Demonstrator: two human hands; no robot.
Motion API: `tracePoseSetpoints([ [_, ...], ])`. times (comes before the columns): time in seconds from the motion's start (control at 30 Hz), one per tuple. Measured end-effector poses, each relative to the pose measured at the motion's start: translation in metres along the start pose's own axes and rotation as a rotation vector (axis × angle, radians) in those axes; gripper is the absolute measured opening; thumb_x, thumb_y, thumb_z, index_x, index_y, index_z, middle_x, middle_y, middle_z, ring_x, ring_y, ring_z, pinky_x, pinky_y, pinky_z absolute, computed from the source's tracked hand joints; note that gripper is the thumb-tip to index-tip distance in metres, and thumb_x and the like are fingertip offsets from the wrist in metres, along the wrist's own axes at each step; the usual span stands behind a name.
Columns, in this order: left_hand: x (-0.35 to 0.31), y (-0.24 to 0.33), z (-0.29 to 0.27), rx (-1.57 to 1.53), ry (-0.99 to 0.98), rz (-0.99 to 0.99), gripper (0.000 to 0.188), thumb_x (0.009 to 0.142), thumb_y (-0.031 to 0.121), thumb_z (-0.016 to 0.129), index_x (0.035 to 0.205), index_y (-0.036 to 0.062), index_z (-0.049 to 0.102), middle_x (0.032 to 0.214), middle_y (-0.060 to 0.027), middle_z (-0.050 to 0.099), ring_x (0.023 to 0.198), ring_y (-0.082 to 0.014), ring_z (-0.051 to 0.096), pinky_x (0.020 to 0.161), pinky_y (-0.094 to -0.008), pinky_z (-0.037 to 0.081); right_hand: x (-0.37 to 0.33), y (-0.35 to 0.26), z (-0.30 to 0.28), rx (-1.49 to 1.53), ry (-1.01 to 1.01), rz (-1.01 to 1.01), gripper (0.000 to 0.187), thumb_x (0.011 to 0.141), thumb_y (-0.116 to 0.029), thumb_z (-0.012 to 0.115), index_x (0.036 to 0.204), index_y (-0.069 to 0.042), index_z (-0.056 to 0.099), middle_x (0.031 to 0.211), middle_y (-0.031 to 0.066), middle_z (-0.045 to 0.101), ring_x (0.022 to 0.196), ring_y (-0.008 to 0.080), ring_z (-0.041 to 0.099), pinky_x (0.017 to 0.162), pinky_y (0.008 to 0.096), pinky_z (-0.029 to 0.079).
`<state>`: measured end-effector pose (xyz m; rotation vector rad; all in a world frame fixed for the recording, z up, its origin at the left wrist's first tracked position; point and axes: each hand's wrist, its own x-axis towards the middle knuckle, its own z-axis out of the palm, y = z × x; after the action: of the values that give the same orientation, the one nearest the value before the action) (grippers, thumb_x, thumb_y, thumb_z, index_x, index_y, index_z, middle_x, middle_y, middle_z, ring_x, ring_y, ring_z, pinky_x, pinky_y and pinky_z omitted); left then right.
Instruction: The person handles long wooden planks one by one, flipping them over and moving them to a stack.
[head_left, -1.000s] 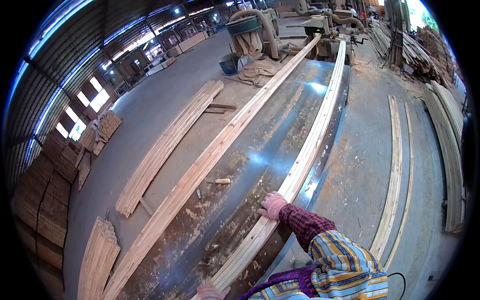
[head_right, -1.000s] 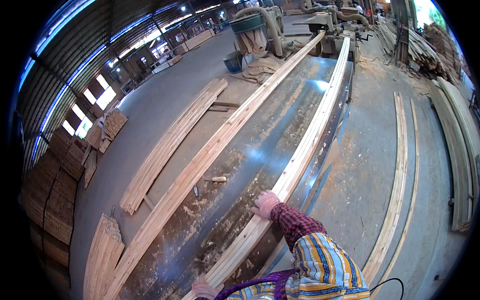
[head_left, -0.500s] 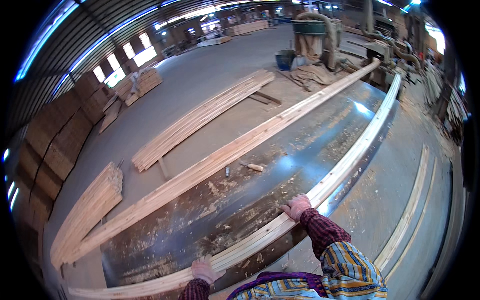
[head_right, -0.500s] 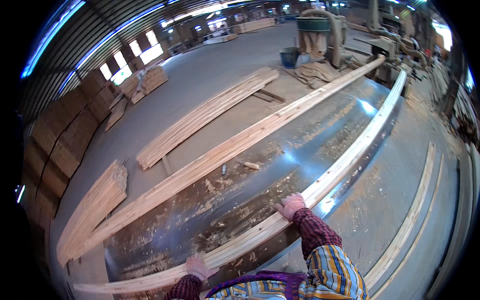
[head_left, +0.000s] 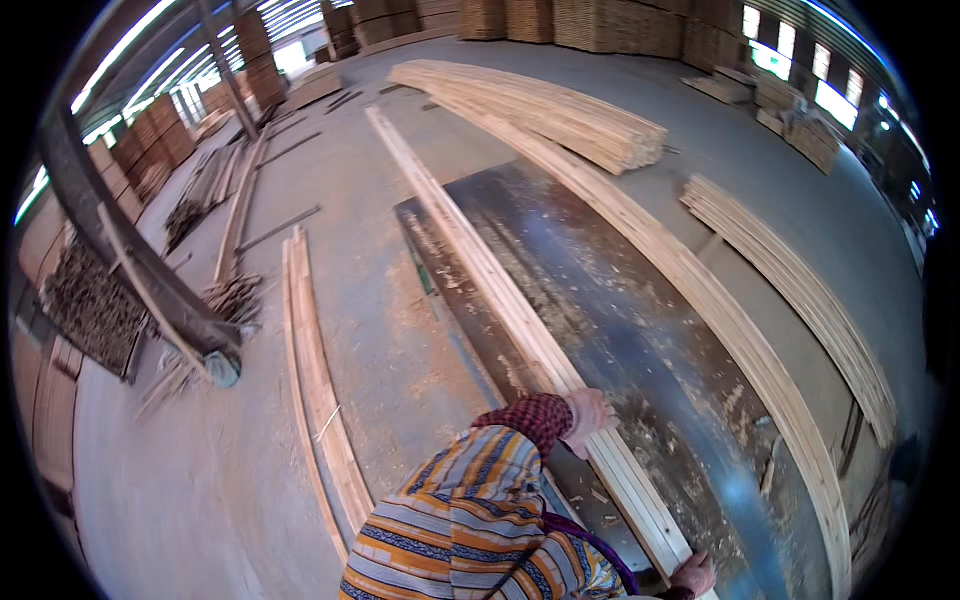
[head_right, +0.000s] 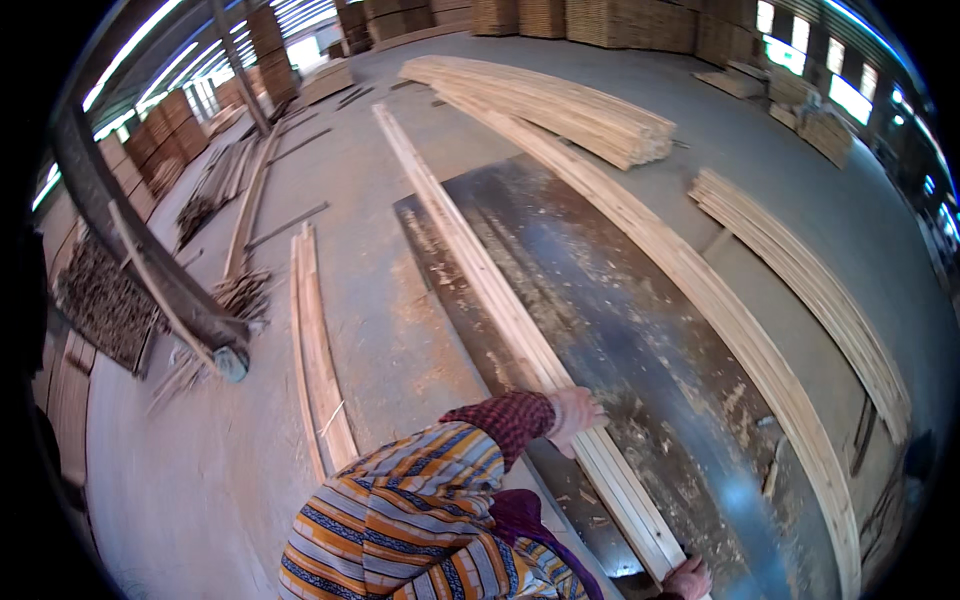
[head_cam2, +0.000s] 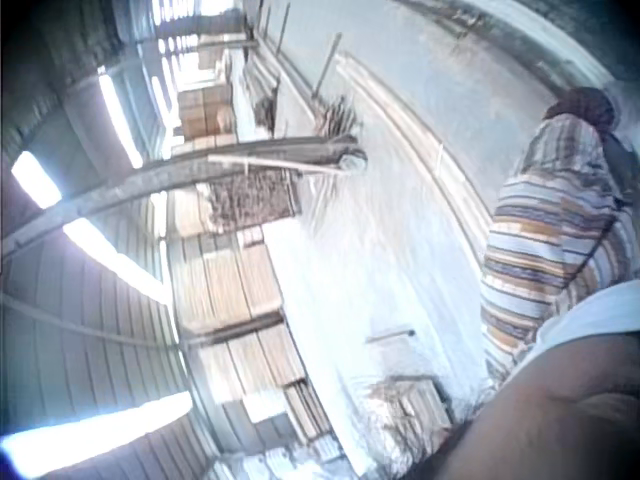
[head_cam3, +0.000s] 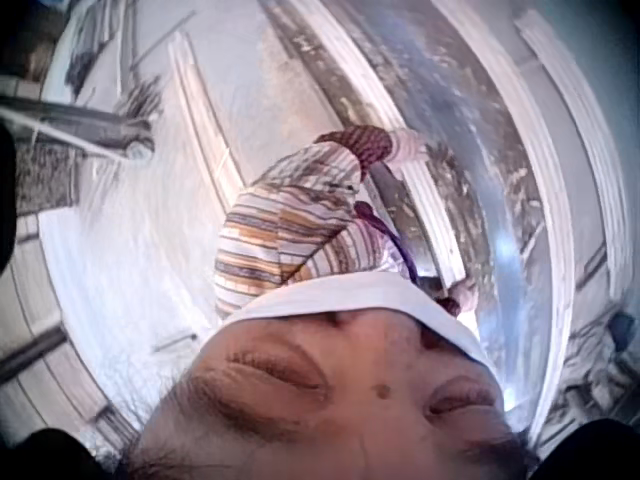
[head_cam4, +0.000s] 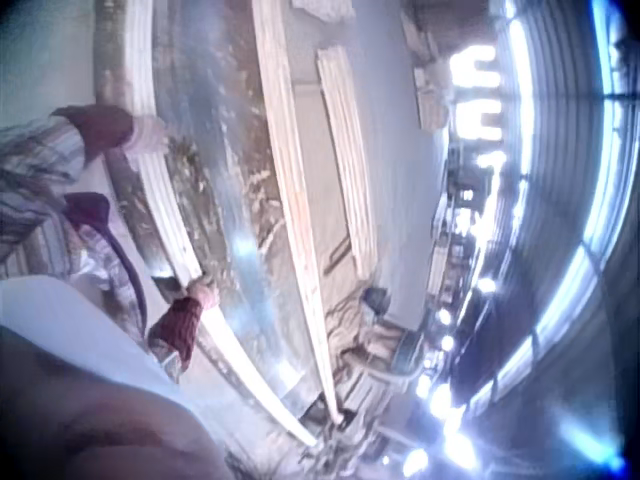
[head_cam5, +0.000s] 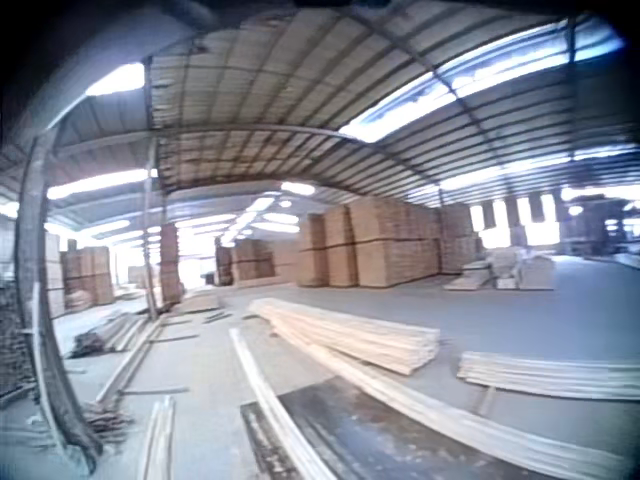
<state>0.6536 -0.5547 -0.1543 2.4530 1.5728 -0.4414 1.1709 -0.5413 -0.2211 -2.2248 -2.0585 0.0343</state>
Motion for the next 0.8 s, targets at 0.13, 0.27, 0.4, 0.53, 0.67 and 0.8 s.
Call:
tracePoseSetpoints([
  [0.13, 0.003, 0.0, -0.003, -0.014, -0.084, -0.014, 0.106, 0.075, 0.073, 0.071, 0.15, 0.0037, 0.045, 0.133, -0.0128, 0.061, 0.125, -0.0269, 0.058, 0.103, -0.0419, 0.043, 0.02, 0.014, -0.005, -0.247, -0.407, -0.065, 0.064, 0.103, -0.057, 0.036, 0.146, -0.014, 0.057, 0.134, 0.0249, 0.065, 0.123, 0.0448, 0.061, 0.101, 0.0537, 0.051],
  [0.27, -0.003, -0.001, -0.008, 0.037, -0.062, 0.011, 0.111, 0.076, 0.074, 0.069, 0.156, 0.003, 0.039, 0.138, -0.0134, 0.06, 0.128, -0.0274, 0.056, 0.105, -0.041, 0.041, 0.011, 0.008, 0.003, -0.182, -0.203, 0.013, 0.062, 0.102, -0.056, 0.038, 0.13, -0.009, 0.069, 0.124, 0.0234, 0.07, 0.12, 0.0409, 0.064, 0.105, 0.0492, 0.049],
  [0.4, 0.019, 0.002, -0.012, 0.038, -0.056, 0.061, 0.112, 0.076, 0.073, 0.07, 0.157, 0.0029, 0.037, 0.139, -0.0135, 0.059, 0.129, -0.0276, 0.055, 0.106, -0.0412, 0.041, -0.002, 0.021, 0.008, -0.131, -0.062, 0.125, 0.062, 0.101, -0.054, 0.04, 0.121, -0.007, 0.075, 0.119, 0.0224, 0.073, 0.118, 0.0388, 0.066, 0.106, 0.0472, 0.048],
  [0.53, -0.002, -0.004, -0.004, 0.011, -0.072, -0.007, 0.111, 0.075, 0.073, 0.07, 0.155, 0.0033, 0.039, 0.137, -0.0131, 0.06, 0.127, -0.0273, 0.056, 0.105, -0.0413, 0.041, 0.009, 0.006, 0.019, -0.138, -0.026, 0.117, 0.061, 0.101, -0.052, 0.039, 0.117, -0.006, 0.077, 0.114, 0.021, 0.075, 0.113, 0.0388, 0.068, 0.103, 0.0478, 0.05],
  [0.67, 0.002, -0.004, -0.002, 0.016, -0.005, 0.008, 0.106, 0.073, 0.071, 0.071, 0.151, 0.0042, 0.044, 0.132, -0.0123, 0.061, 0.123, -0.0273, 0.058, 0.104, -0.0413, 0.041, 0.011, 0.022, 0.028, -0.216, -0.091, 0.089, 0.061, 0.102, -0.052, 0.038, 0.114, -0.006, 0.077, 0.111, 0.0209, 0.075, 0.109, 0.0393, 0.069, 0.1, 0.0485, 0.051],
  [0.8, 0.006, 0.0, -0.003, 0.021, -0.008, 0.011, 0.103, 0.073, 0.071, 0.072, 0.148, 0.0047, 0.047, 0.128, -0.0119, 0.062, 0.122, -0.0271, 0.058, 0.103, -0.0412, 0.042, 0.007, 0.024, 0.025, -0.229, -0.073, 0.06, 0.06, 0.102, -0.051, 0.038, 0.112, -0.006, 0.078, 0.109, 0.0204, 0.076, 0.106, 0.0393, 0.07, 0.098, 0.049, 0.051],
])
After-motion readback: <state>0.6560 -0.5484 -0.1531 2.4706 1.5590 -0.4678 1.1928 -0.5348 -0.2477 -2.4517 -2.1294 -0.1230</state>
